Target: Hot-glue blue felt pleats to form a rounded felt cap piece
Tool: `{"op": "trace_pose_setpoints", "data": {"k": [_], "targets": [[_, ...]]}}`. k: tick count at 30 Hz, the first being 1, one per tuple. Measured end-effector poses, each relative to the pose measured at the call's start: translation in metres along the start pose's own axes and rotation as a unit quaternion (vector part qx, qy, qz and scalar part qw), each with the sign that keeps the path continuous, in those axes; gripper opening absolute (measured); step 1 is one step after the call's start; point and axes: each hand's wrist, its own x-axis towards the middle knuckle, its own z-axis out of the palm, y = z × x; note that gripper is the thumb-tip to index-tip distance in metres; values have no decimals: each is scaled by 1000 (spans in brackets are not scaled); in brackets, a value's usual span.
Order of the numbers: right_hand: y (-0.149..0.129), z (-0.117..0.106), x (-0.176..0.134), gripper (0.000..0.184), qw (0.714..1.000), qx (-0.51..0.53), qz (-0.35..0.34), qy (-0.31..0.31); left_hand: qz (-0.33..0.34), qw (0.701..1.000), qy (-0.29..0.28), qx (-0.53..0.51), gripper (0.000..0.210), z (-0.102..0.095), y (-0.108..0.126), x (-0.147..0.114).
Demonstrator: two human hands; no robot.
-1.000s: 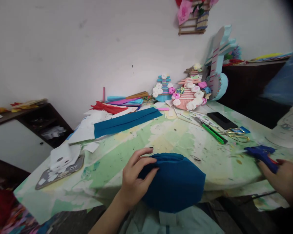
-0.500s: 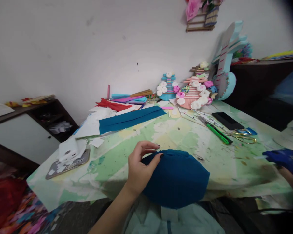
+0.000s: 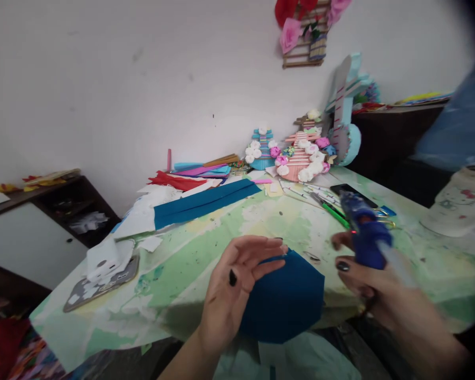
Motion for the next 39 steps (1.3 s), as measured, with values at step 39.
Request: {"op": "trace_pose_setpoints", "data": {"k": [39], "targets": [[-15, 23, 1, 49, 988, 69, 62, 121, 88, 994, 63, 24, 22, 6, -11, -15]]}}
